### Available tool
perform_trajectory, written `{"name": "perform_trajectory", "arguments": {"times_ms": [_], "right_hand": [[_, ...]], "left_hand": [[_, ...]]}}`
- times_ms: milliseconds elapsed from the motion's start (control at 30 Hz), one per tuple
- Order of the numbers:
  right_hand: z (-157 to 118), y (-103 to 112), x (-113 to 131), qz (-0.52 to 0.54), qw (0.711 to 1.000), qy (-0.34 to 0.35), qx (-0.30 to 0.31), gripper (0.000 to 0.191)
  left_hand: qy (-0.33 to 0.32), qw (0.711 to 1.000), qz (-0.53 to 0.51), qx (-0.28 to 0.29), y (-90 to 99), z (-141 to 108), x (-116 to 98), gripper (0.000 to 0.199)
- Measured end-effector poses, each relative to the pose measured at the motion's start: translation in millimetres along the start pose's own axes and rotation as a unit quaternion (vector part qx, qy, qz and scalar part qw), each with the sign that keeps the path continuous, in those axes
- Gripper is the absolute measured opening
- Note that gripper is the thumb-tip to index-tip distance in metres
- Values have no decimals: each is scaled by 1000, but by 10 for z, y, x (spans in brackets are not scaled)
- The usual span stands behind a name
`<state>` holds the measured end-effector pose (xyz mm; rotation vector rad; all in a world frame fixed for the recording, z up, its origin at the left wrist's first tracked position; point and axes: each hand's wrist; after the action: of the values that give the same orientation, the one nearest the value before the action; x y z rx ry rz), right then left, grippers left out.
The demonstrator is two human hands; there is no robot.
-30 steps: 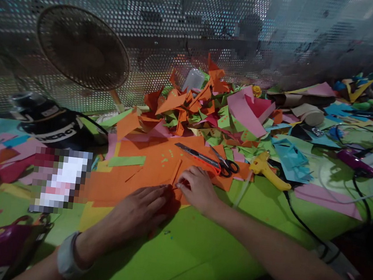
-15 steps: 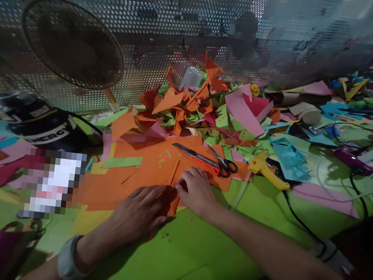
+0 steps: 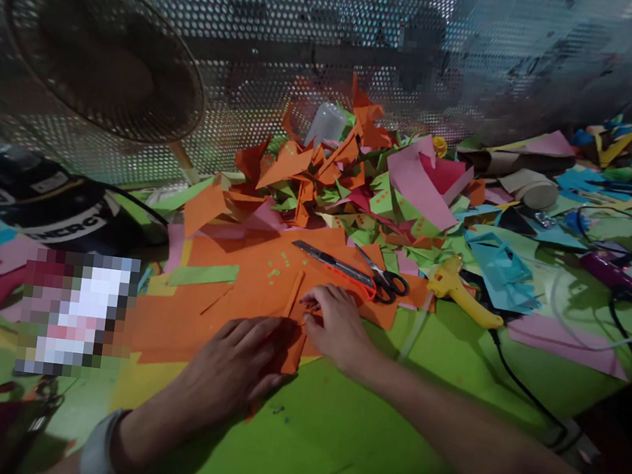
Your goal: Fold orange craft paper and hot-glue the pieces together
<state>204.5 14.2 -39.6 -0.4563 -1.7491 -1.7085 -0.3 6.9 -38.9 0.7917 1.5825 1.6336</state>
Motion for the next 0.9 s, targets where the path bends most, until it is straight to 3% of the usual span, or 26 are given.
{"name": "perform_trajectory", "arguments": {"times_ms": [233,400,533,700,900], "right_hand": [[11,23,0,18,1000,-7,21,21],[10,1,-55,84,996,3,1,22],[13,-11,-46,72,997,-2,-10,10],[12,24,0,-19,999,-4,29,19],[40,20,-93,49,997,-1,53,31]], "left_hand": [[1,1000,-8,8,12,5,-5,47],[9,1000,-20,17,29,12,-11,45],[5,1000,-3,3,10,14,-5,46],[-1,1000,2,0,-10,22,-1,47],[-2,1000,-1,4,3,37,-1,45]]}}
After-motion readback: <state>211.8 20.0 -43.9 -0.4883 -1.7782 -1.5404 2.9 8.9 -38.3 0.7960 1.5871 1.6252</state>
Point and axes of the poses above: each hand's wrist, its own z-axis towards the middle knuckle, its own y-axis out of the back of the hand, x = y × z, and after that the axes turned 6 degrees about x, right-handed
